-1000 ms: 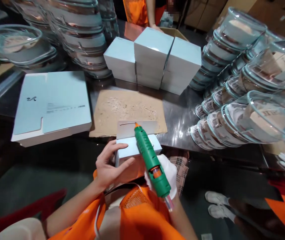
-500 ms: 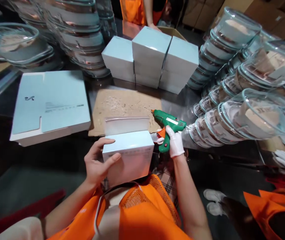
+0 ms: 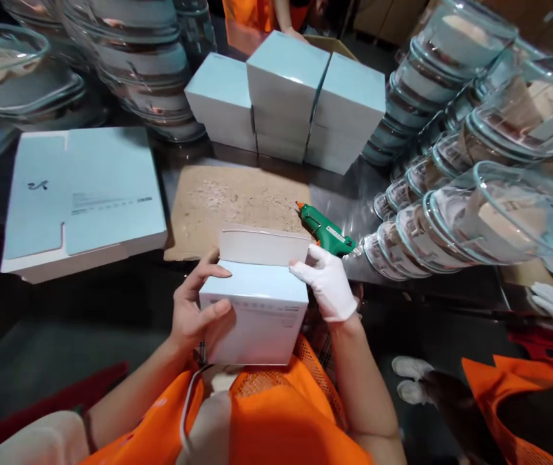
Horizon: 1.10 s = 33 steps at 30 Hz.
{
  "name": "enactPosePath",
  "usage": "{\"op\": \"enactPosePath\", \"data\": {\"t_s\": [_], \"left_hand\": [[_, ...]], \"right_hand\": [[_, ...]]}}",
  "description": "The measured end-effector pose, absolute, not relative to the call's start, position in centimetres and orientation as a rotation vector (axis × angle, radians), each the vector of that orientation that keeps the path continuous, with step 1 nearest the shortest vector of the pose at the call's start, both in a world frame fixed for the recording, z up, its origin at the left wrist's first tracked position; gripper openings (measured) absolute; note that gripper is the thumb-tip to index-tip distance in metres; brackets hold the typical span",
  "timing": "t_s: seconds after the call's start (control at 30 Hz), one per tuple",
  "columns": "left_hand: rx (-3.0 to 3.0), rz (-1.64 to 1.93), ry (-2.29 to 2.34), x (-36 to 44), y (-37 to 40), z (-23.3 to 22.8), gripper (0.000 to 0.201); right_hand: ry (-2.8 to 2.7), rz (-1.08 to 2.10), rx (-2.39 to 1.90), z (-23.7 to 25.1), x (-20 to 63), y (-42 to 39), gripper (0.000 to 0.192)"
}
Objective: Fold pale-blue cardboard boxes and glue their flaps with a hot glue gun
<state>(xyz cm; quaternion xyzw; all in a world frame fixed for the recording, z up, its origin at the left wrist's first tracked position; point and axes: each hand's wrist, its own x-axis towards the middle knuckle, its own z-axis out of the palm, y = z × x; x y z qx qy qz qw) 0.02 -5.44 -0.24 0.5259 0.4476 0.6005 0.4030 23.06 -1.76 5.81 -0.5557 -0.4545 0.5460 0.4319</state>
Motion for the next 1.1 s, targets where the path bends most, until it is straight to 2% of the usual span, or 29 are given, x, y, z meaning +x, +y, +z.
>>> {"op": "enactPosePath", "data": {"t_s": [0.1,0.2,0.23,0.3,0.37,0.47,0.7,0.73,0.77,0.83,0.87,0.9,0.93,0.97,1.0,1.07,1.1], "left_hand": [[1.24,1.521,1.126,0.1,-5.1,-0.8,0.059],[1.17,1.615,0.959,-0.1,-4.8,-1.3,0.067],[1.196,1.63,0.909,-0.2,-4.7,-1.4,0.063],[1.309,1.605,0.884,-0.6,-4.8,-1.4,0.04],[1.418,1.55,0.918,-0.9,-5.1,-1.2,0.024],[1.471,1.512,0.98,-1.2,-5.6,-0.8,0.025],[1.463,1.455,1.061,-1.3,-5.8,-0.9,0.029],[1.457,1.444,1.043,-1.6,-5.7,-1.0,0.033],[1.459,1.422,1.016,-2.0,-5.8,-1.1,0.048],[1.487,1.325,0.991,-2.8,-6.2,-1.3,0.092],[1.507,1.258,1.007,-3.3,-6.5,-1.2,0.105],[1.521,1.197,1.033,-3.7,-6.8,-1.2,0.106],[1.521,1.157,1.059,-4.1,-7.0,-1.0,0.098],[1.498,1.154,1.078,-4.5,-7.1,-0.6,0.087],[1.461,1.184,1.089,-5.1,-6.7,-0.1,0.079],[1.393,1.304,1.128,-6.4,-4.4,1.8,0.075],[1.377,1.379,1.164,-7.2,-2.2,3.1,0.075]], "right_hand": [[-1.197,1.33,-1.306,5.3,23.6,-1.7,0.061],[-1.551,1.31,-1.086,5.5,24.9,-2.4,0.077],[-1.658,1.294,-1.027,5.7,25.1,-2.7,0.079],[-1.831,1.186,-0.997,6.0,25.0,-3.1,0.069],[-1.976,1.022,-0.98,6.0,24.5,-3.4,0.049],[-2.072,0.896,-0.903,5.1,23.9,-3.5,0.029],[-1.949,0.848,-0.885,3.0,23.6,-4.0,0.026],[-1.925,0.818,-0.897,2.9,23.5,-4.0,0.026],[-1.898,0.78,-0.916,2.9,23.4,-4.0,0.027],[-1.826,0.687,-0.959,3.2,23.2,-3.7,0.029],[-1.792,0.647,-0.97,3.5,23.1,-3.4,0.028],[-1.758,0.622,-0.975,3.9,22.9,-3.0,0.028],[-1.726,0.619,-0.977,4.3,22.8,-2.5,0.028],[-1.689,0.639,-0.979,4.7,22.7,-2.1,0.035],[-1.641,0.668,-0.982,5.1,22.7,-1.7,0.051],[-1.518,0.691,-0.998,5.5,22.9,-1.3,0.092],[-1.446,0.673,-1.016,5.5,23.2,-1.3,0.103]]}}
